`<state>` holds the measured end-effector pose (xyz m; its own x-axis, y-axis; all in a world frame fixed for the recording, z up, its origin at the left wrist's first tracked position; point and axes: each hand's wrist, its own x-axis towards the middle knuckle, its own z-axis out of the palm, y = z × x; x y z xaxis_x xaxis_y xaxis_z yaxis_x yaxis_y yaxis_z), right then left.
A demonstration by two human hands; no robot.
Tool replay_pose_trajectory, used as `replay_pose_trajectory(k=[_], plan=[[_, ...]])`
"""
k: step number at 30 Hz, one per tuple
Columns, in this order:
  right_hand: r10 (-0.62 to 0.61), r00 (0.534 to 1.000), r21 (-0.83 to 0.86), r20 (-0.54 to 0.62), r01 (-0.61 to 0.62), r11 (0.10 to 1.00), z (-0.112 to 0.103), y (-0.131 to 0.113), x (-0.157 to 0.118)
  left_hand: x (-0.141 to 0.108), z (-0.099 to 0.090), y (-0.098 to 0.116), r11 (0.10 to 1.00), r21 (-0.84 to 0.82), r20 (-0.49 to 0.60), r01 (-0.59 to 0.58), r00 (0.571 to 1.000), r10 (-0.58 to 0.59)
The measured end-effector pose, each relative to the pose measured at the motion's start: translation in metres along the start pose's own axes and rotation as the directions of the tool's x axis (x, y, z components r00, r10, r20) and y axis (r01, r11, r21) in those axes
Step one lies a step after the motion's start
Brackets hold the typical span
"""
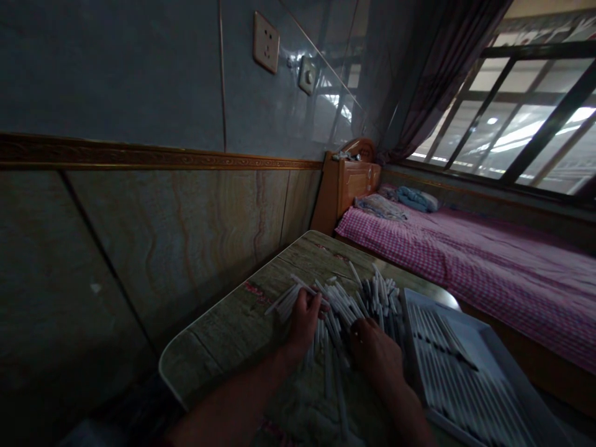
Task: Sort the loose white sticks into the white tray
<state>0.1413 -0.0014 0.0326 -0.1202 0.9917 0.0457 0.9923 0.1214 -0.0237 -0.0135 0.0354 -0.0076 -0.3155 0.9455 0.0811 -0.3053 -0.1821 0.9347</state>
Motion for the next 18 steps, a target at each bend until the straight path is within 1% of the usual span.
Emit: replay_pose_trajectory(k=[3, 7, 10, 15, 18], plan=[[-0.024, 0.999, -0.033, 0.040, 0.026, 0.999, 0.000, -0.008, -0.005, 0.001, -0.001, 0.000, 1.000, 0.011, -0.001, -0.002, 1.000, 0.002], [0.009, 0.998, -0.070, 0.069, -0.004, 0.998, 0.000, -0.015, -0.007, 0.001, -0.001, 0.001, 1.000, 0.022, 0.019, 0.003, 1.000, -0.003], [0.026, 0.997, -0.074, 0.078, -0.020, 0.997, 0.002, -0.014, -0.006, 0.001, -0.001, 0.001, 1.000, 0.026, 0.032, 0.005, 0.999, -0.006], [0.044, 0.995, -0.085, 0.088, -0.037, 0.996, 0.007, -0.011, -0.004, 0.003, -0.002, -0.003, 1.000, 0.005, 0.023, -0.012, 1.000, 0.011], [0.066, 0.991, -0.062, 0.113, -0.059, 0.996, 0.005, -0.009, -0.003, 0.003, -0.002, -0.002, 1.000, -0.015, 0.018, -0.003, 1.000, 0.003]])
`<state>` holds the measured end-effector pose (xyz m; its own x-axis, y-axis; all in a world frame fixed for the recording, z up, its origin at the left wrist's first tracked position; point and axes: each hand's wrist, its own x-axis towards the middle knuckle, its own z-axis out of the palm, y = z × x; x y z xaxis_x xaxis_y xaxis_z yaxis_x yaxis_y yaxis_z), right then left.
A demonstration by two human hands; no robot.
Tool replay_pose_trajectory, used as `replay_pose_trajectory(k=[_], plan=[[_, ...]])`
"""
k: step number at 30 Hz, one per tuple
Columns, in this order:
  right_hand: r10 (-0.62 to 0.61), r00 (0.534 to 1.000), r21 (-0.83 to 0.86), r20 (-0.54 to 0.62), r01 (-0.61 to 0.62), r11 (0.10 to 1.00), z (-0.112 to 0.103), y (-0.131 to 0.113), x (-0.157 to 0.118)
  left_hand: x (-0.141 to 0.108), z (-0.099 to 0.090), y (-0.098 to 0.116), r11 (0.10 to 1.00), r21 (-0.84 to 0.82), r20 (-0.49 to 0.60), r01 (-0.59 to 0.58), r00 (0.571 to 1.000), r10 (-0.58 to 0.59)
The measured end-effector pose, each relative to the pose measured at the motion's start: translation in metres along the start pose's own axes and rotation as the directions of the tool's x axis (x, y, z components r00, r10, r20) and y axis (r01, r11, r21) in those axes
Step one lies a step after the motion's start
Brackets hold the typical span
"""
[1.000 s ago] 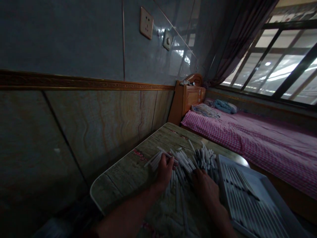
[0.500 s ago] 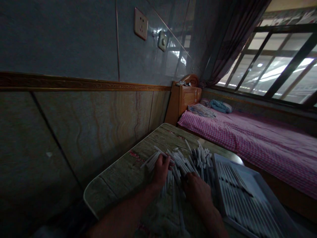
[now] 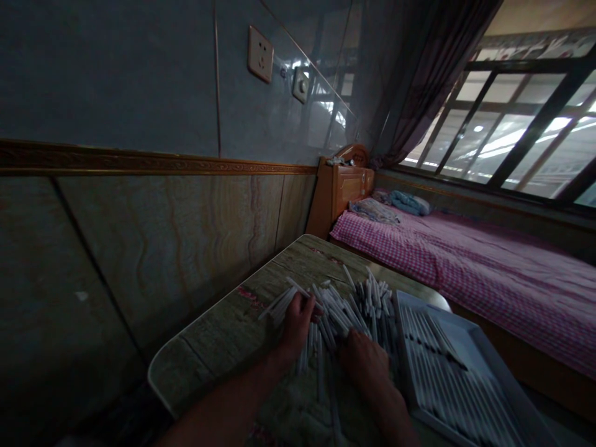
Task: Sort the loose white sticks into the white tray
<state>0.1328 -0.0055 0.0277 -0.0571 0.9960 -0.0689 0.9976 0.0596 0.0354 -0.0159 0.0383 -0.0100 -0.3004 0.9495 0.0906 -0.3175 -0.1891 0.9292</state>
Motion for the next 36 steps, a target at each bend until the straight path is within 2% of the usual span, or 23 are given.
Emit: replay_pose_trajectory(k=[5, 9, 13, 17, 20, 24, 28, 31, 33, 36], plan=[[-0.023, 1.000, 0.081, -0.004, 0.023, 0.996, -0.018, 0.009, -0.001, -0.001, 0.001, 0.009, 0.995, -0.082, 0.004, 0.052, 0.999, -0.051], [-0.002, 1.000, 0.161, -0.010, 0.004, 0.987, -0.029, 0.013, -0.002, 0.001, 0.000, 0.012, 0.950, -0.263, 0.007, 0.167, 0.985, -0.171], [-0.115, 0.988, 0.295, -0.103, 0.140, 0.945, -0.028, 0.012, -0.003, 0.005, -0.001, 0.011, 0.863, -0.421, 0.032, 0.279, 0.956, -0.293], [-0.165, 0.972, 0.364, -0.166, 0.216, 0.906, -0.024, 0.010, -0.005, 0.004, -0.001, 0.015, 0.827, -0.476, 0.059, 0.298, 0.950, -0.308], [-0.157, 0.974, 0.365, -0.163, 0.208, 0.907, -0.021, 0.010, -0.003, 0.003, 0.000, 0.017, 0.826, -0.472, 0.086, 0.307, 0.949, -0.303], [-0.145, 0.977, 0.367, -0.157, 0.194, 0.910, -0.016, 0.012, 0.000, 0.003, 0.000, 0.017, 0.841, -0.445, 0.063, 0.309, 0.947, -0.314], [-0.178, 0.964, 0.343, -0.200, 0.239, 0.909, -0.017, 0.012, -0.002, 0.000, -0.001, 0.016, 0.895, -0.349, 0.066, 0.277, 0.960, -0.271], [-0.211, 0.942, 0.281, -0.262, 0.283, 0.917, -0.021, 0.012, -0.004, -0.005, 0.000, 0.016, 0.950, -0.218, 0.121, 0.222, 0.972, -0.200], [-0.217, 0.928, 0.274, -0.302, 0.302, 0.913, -0.021, 0.012, -0.004, -0.009, 0.002, 0.016, 0.963, -0.154, 0.171, 0.221, 0.966, -0.195], [-0.167, 0.910, 0.424, -0.380, 0.331, 0.843, -0.014, 0.010, -0.001, -0.015, 0.006, 0.017, 0.944, -0.171, 0.246, 0.283, 0.940, -0.237]])
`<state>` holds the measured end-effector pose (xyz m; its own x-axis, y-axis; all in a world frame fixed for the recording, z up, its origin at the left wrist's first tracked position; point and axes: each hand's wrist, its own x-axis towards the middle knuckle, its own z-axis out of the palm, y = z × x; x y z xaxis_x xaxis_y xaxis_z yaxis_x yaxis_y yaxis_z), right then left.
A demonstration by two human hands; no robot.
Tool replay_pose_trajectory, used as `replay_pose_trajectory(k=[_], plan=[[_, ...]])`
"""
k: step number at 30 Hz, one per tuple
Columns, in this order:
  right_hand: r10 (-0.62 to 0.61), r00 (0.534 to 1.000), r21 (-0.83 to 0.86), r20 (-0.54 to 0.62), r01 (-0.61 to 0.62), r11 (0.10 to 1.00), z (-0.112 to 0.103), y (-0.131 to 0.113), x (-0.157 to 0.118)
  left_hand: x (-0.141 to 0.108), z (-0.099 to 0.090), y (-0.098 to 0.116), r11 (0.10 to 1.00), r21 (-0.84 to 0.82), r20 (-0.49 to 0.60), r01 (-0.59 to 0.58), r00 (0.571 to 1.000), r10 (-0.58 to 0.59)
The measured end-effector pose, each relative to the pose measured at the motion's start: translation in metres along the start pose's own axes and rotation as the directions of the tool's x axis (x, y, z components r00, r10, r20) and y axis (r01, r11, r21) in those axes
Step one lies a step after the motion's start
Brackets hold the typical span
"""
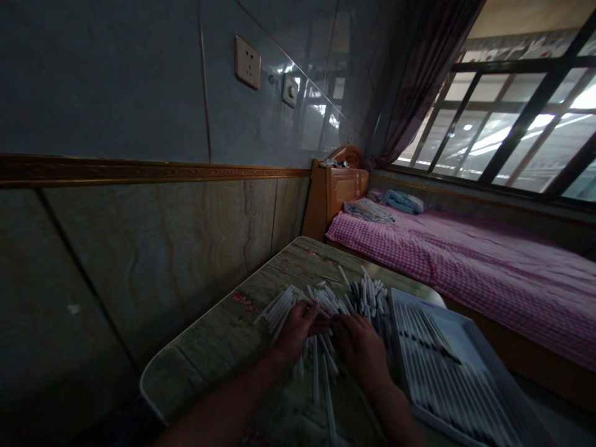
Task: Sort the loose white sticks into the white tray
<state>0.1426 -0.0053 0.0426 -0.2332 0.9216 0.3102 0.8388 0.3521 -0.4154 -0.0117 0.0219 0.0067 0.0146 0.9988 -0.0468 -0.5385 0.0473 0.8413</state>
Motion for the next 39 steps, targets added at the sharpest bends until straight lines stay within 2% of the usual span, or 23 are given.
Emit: replay_pose_trajectory(k=[3, 6, 10, 13, 16, 19, 21, 23, 25, 28, 31, 33, 36, 39], plan=[[0.072, 0.989, 0.253, -0.129, -0.038, 0.967, 0.016, 0.002, -0.001, -0.005, 0.004, -0.001, 0.994, -0.095, 0.045, 0.047, 0.998, -0.043], [0.141, 0.971, 0.434, -0.194, -0.045, 0.900, 0.034, 0.000, -0.004, -0.010, 0.008, -0.005, 0.988, -0.132, 0.088, 0.079, 0.994, -0.068], [0.130, 0.981, 0.600, -0.141, -0.020, 0.800, 0.044, -0.006, -0.006, -0.013, 0.012, -0.014, 0.985, -0.082, 0.095, 0.149, 0.985, -0.141], [0.172, 0.980, 0.699, -0.096, -0.056, 0.713, 0.038, -0.003, -0.002, -0.012, 0.011, -0.016, 0.984, -0.094, 0.096, 0.152, 0.985, -0.143], [0.267, 0.963, 0.665, -0.043, -0.171, 0.727, 0.023, 0.009, 0.002, -0.007, 0.007, -0.011, 0.977, -0.183, 0.033, 0.111, 0.994, -0.106], [0.266, 0.964, 0.490, 0.016, -0.240, 0.838, 0.007, 0.020, -0.001, -0.001, 0.002, -0.004, 0.962, -0.253, -0.033, 0.105, 0.993, -0.117], [0.183, 0.979, 0.312, 0.092, -0.203, 0.928, -0.002, 0.022, -0.008, 0.002, 0.000, -0.002, 0.955, -0.275, -0.057, 0.107, 0.990, -0.128], [0.129, 0.972, 0.129, 0.196, -0.156, 0.979, -0.008, 0.020, -0.016, 0.003, -0.001, -0.001, 0.951, -0.291, -0.077, 0.102, 0.989, -0.130], [0.136, 0.956, -0.012, 0.259, -0.138, 0.990, -0.010, 0.017, -0.026, 0.003, 0.000, -0.001, 0.949, -0.297, -0.082, 0.109, 0.987, -0.139], [0.167, 0.943, -0.096, 0.289, -0.146, 0.985, -0.002, 0.014, -0.039, 0.001, 0.001, -0.003, 0.949, -0.285, -0.075, 0.132, 0.984, -0.159], [0.185, 0.943, -0.090, 0.278, -0.166, 0.982, 0.011, 0.016, -0.049, -0.002, 0.002, -0.005, 0.955, -0.261, -0.059, 0.142, 0.985, -0.162], [0.193, 0.958, -0.035, 0.213, -0.190, 0.981, 0.018, 0.020, -0.052, -0.003, 0.002, -0.005, 0.960, -0.243, -0.050, 0.141, 0.986, -0.158], [0.206, 0.977, 0.193, 0.053, -0.213, 0.958, 0.025, 0.027, -0.051, -0.004, 0.003, -0.007, 0.970, -0.202, -0.032, 0.137, 0.989, -0.147], [0.333, 0.940, 0.485, -0.071, -0.259, 0.835, 0.029, 0.033, -0.043, -0.006, 0.004, -0.008, 0.978, -0.145, -0.004, 0.151, 0.988, -0.153]])
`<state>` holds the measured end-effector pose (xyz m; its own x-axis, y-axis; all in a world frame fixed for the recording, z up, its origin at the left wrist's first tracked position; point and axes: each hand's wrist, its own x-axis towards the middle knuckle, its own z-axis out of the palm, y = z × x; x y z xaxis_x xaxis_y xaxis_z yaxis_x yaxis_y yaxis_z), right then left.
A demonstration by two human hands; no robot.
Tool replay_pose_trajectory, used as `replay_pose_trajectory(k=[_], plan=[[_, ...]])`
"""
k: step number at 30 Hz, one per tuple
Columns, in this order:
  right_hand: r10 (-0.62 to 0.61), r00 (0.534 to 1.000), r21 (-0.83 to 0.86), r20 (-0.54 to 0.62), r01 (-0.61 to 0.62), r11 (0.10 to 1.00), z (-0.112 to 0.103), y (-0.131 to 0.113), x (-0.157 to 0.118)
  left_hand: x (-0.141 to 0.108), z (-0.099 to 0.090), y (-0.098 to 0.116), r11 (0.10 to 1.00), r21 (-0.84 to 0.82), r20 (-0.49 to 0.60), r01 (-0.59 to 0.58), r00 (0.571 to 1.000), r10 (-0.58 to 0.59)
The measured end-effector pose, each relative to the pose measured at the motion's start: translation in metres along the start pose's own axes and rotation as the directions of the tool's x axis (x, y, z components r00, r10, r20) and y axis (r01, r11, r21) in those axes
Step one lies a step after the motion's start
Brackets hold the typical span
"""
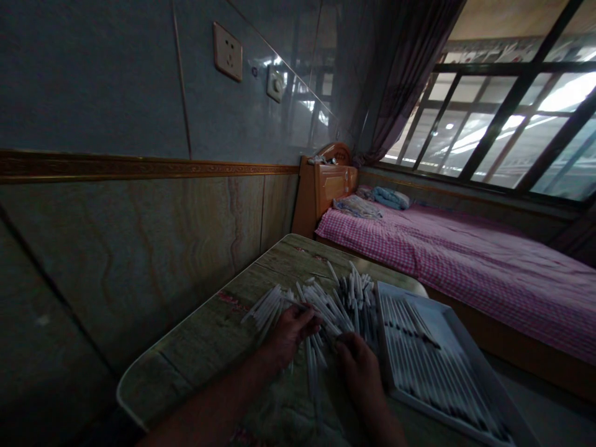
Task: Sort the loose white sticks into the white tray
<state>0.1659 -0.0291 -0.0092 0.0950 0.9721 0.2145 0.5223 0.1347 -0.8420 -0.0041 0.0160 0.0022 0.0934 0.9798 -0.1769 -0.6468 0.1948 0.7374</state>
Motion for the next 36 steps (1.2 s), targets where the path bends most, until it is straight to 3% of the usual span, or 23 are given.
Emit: replay_pose_trajectory(k=[4, 9, 26, 36], plan=[[0.132, 0.987, 0.312, -0.087, -0.099, 0.945, 0.007, -0.001, 0.009, -0.003, 0.001, -0.004, 0.997, 0.061, 0.031, 0.041, 0.999, -0.043], [0.153, 0.983, 0.422, -0.105, -0.095, 0.902, 0.015, -0.006, 0.009, -0.005, 0.002, -0.008, 0.992, 0.102, 0.034, 0.070, 0.997, -0.074], [0.145, 0.983, 0.376, -0.114, -0.093, 0.922, 0.016, -0.001, 0.008, -0.009, 0.007, -0.005, 0.992, 0.103, 0.013, 0.078, 0.997, -0.080], [0.067, 0.986, 0.206, -0.154, -0.034, 0.978, 0.012, -0.004, 0.005, -0.013, 0.011, -0.005, 0.989, 0.145, 0.023, 0.042, 0.999, -0.046]])
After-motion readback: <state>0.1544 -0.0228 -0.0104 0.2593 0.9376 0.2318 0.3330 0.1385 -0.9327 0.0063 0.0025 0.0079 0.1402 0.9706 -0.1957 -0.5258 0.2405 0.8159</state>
